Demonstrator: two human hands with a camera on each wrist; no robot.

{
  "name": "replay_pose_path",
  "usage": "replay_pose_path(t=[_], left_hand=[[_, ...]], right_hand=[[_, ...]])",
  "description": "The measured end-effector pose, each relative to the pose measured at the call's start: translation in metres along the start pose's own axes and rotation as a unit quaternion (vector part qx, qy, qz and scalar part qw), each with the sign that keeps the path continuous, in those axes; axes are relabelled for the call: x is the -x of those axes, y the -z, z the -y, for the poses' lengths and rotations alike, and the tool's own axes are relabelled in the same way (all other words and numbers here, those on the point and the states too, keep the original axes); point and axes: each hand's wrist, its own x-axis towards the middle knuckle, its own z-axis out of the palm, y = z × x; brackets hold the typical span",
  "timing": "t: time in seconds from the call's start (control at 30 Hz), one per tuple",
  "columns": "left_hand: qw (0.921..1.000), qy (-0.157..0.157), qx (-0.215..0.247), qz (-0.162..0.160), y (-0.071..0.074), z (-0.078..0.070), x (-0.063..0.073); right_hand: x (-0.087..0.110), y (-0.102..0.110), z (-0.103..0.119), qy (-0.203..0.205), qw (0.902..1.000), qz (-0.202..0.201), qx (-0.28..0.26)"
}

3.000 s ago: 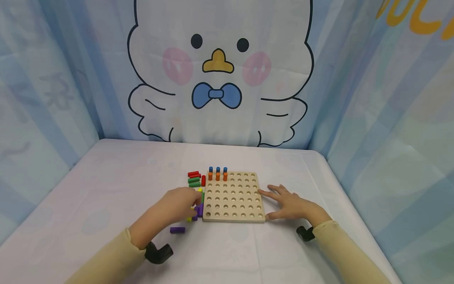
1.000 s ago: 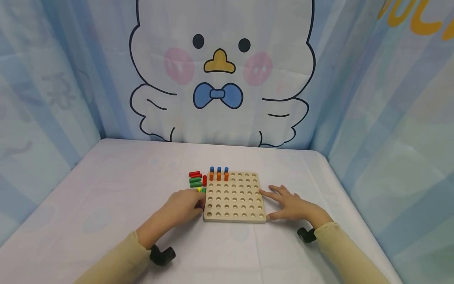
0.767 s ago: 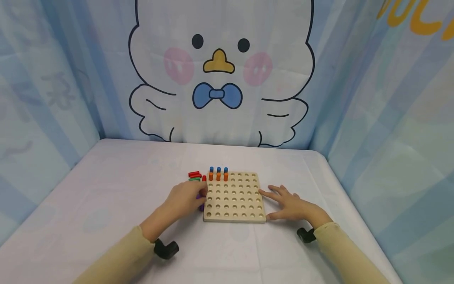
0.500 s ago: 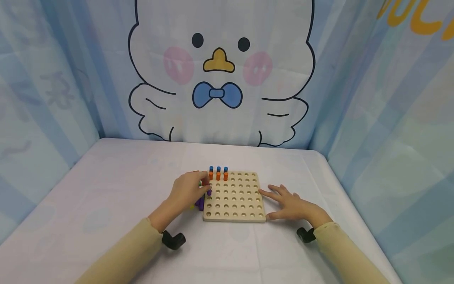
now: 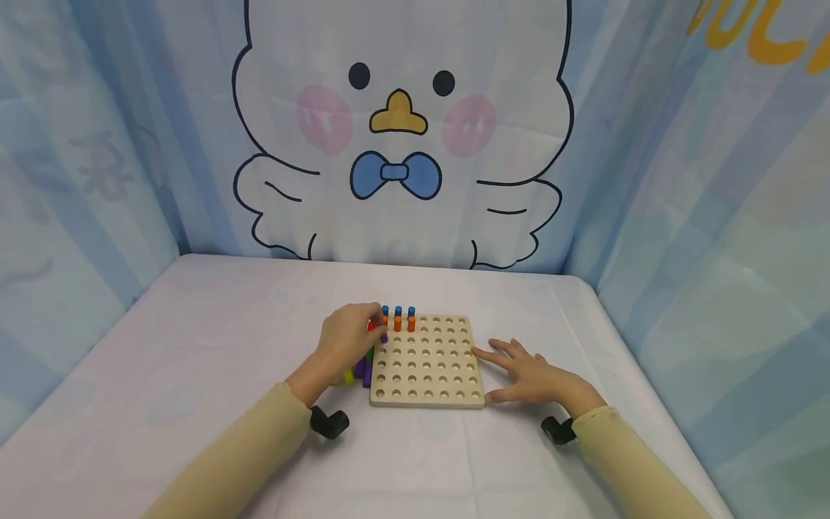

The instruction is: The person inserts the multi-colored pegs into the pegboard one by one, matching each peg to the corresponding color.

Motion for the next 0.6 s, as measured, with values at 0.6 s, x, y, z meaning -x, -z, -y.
replay_pose_path(t=[0.6], left_hand=[[0.9992, -0.01, -0.016, 0.035, -0.004, 0.0006, -0.0057]], right_hand=[[0.0, 0.0013, 0.0033, 0.005, 1.0, 0.0, -0.003]])
